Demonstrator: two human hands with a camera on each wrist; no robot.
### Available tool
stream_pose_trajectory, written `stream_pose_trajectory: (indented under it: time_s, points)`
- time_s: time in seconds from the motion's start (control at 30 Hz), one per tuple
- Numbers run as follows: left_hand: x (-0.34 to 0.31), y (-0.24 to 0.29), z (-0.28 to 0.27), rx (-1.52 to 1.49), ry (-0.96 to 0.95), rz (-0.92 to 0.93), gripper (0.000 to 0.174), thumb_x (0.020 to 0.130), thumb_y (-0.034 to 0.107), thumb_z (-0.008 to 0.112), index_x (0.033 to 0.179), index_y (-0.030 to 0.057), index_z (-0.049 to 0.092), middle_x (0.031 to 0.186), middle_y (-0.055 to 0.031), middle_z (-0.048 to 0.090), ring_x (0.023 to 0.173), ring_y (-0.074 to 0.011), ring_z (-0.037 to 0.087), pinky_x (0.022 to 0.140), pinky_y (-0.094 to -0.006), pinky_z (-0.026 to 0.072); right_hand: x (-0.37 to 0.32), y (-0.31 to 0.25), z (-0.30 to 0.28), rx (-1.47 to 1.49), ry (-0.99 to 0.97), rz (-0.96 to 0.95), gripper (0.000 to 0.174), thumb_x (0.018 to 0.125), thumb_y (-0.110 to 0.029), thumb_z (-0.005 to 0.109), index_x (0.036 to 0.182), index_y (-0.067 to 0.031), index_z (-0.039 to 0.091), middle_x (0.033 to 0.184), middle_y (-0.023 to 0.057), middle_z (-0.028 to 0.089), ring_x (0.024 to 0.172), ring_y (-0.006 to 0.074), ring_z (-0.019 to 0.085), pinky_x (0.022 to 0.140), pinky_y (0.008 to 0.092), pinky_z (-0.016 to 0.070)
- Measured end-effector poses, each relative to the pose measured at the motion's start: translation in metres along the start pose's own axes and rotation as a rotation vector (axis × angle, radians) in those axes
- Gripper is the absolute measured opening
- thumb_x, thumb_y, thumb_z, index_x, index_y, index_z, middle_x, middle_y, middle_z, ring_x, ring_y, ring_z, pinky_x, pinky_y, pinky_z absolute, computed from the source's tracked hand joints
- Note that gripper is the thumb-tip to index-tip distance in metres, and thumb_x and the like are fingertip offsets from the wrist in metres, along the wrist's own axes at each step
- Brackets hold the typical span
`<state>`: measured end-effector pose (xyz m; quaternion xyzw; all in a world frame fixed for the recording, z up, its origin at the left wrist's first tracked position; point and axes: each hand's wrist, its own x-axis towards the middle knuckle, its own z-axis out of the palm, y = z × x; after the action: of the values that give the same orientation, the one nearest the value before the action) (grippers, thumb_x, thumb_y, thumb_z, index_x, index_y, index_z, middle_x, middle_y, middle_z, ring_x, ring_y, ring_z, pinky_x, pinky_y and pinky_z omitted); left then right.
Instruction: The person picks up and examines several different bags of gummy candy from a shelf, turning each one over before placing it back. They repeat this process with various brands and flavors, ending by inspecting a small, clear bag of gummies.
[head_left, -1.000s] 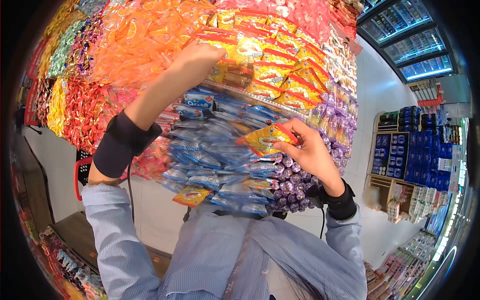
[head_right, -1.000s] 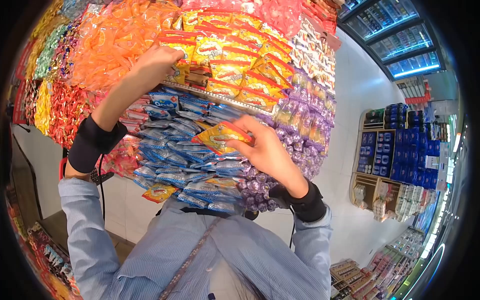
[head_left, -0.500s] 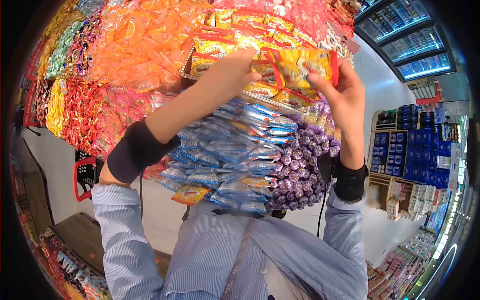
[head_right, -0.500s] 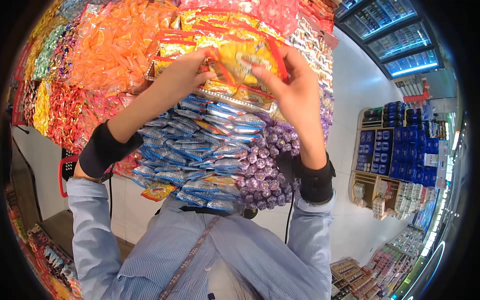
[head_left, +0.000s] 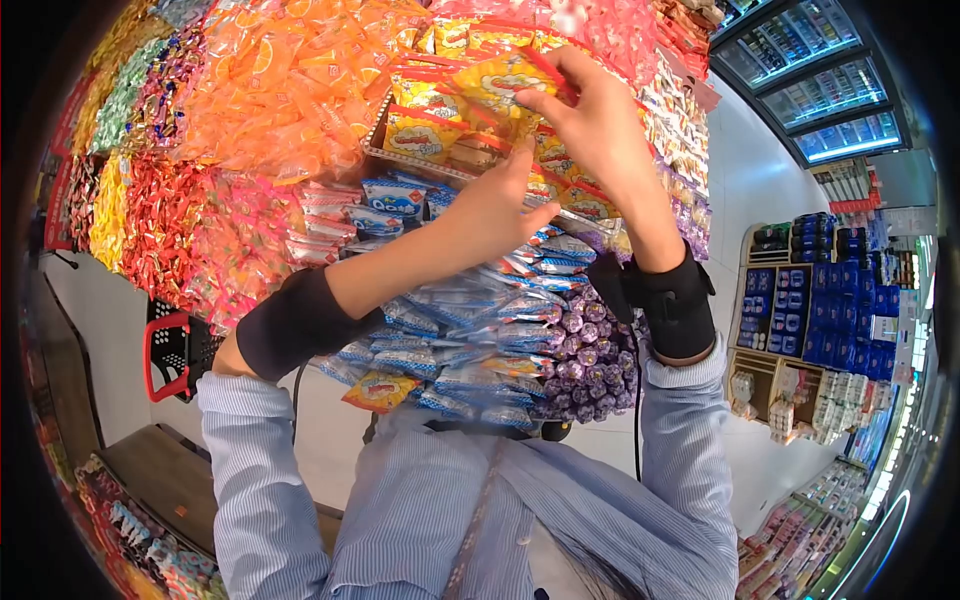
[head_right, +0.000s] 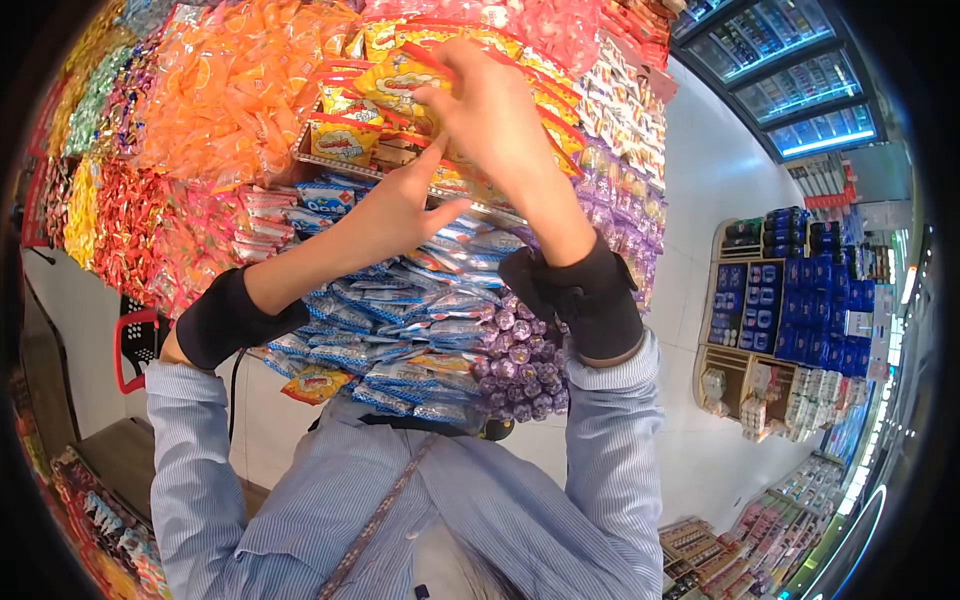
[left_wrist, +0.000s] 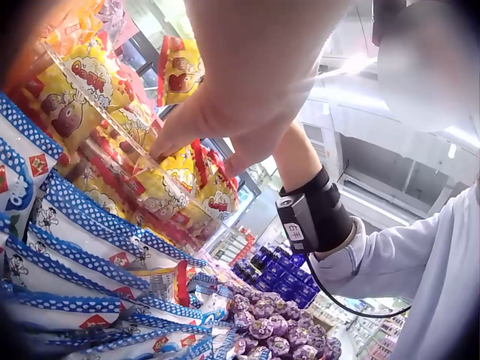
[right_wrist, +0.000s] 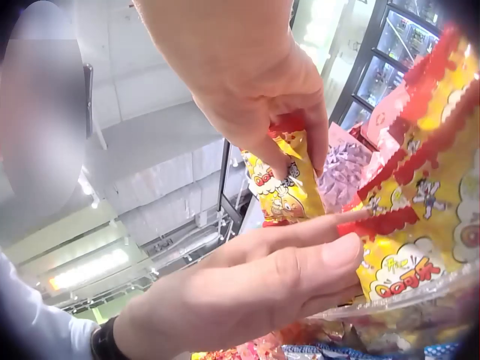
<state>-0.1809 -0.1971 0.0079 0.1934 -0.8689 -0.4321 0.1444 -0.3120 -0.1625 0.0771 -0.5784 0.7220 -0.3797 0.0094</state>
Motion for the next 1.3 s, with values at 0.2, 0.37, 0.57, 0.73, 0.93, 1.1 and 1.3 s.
stream_pose_trajectory:
  time_s: [0.2, 0.37, 0.57, 0.73, 0.93, 1.1, 1.3]
  points:
    - [-0.004, -0.025, -0.023, 0.720, 0.174, 0.394, 0.038, 0.078, 0.026, 0.060, 0.104, -0.0014, 0.052, 0.095, -0.0126, 0.059, 0.100, -0.0253, 0.052, 0.092, -0.0400, 0.0371, -0.003, 0.005, 0.020, -0.121, -0.095, 0.040, 0.030, 0.074, -0.016, 0.064, 0.100, -0.0041, 0.054, 0.080, 0.0198, 0.061, 0.079, 0.0369, 0.058, 0.067, 0.0430, 0.0452]
    - [-0.013, -0.043, -0.049, 1.009, 0.213, 0.499, 0.029, 0.078, 0.024, 0.059, 0.094, -0.0013, 0.058, 0.100, -0.0111, 0.060, 0.102, -0.0223, 0.052, 0.096, -0.0373, 0.0358, -0.005, 0.009, 0.019, -0.305, -0.162, 0.008, 0.031, 0.074, -0.016, 0.064, 0.103, -0.0069, 0.057, 0.081, 0.0182, 0.062, 0.080, 0.0352, 0.059, 0.067, 0.0412, 0.0460]
    - [-0.013, -0.049, -0.052, 0.967, 0.210, 0.557, 0.029, 0.077, 0.020, 0.061, 0.095, -0.0027, 0.058, 0.101, -0.0114, 0.059, 0.102, -0.0234, 0.053, 0.095, -0.0361, 0.0375, 0.003, 0.004, 0.029, -0.384, -0.275, -0.018, 0.027, 0.073, -0.017, 0.061, 0.099, -0.0087, 0.059, 0.078, 0.0182, 0.061, 0.079, 0.0343, 0.059, 0.067, 0.0430, 0.0461]
    - [-0.014, -0.042, -0.056, 0.831, 0.220, 0.553, 0.022, 0.076, 0.014, 0.062, 0.092, -0.0009, 0.057, 0.097, -0.0106, 0.060, 0.102, -0.0238, 0.053, 0.092, -0.0357, 0.0404, 0.006, 0.015, 0.048, -0.442, -0.263, -0.078, 0.018, 0.071, -0.010, 0.057, 0.088, -0.0049, 0.059, 0.075, 0.0176, 0.062, 0.076, 0.0332, 0.060, 0.064, 0.0428, 0.0472]
    - [-0.017, -0.045, -0.061, 0.778, 0.246, 0.564, 0.020, 0.075, 0.011, 0.061, 0.090, -0.0007, 0.057, 0.096, -0.0102, 0.059, 0.102, -0.0245, 0.053, 0.090, -0.0351, 0.0422, 0.007, 0.018, 0.051, -0.418, -0.235, -0.137, 0.014, 0.071, -0.005, 0.053, 0.084, -0.0023, 0.058, 0.075, 0.0182, 0.061, 0.078, 0.0328, 0.060, 0.064, 0.0419, 0.0482]
    - [-0.018, -0.046, -0.057, 0.785, 0.218, 0.568, 0.020, 0.075, 0.010, 0.061, 0.091, -0.0009, 0.057, 0.098, -0.0110, 0.059, 0.103, -0.0250, 0.052, 0.092, -0.0356, 0.0411, 0.002, 0.026, 0.062, -0.467, -0.084, -0.263, 0.016, 0.071, -0.004, 0.053, 0.086, -0.0023, 0.056, 0.081, 0.0158, 0.059, 0.084, 0.0317, 0.057, 0.068, 0.0397, 0.0478]
    - [-0.023, -0.046, -0.057, 0.802, 0.201, 0.571, 0.021, 0.075, 0.010, 0.061, 0.092, -0.0011, 0.056, 0.100, -0.0115, 0.058, 0.105, -0.0251, 0.051, 0.093, -0.0365, 0.0403, -0.002, 0.005, 0.036, -0.443, 0.116, -0.295, 0.021, 0.070, -0.006, 0.059, 0.090, -0.0024, 0.052, 0.084, 0.0131, 0.054, 0.084, 0.0291, 0.054, 0.070, 0.0382, 0.0463]
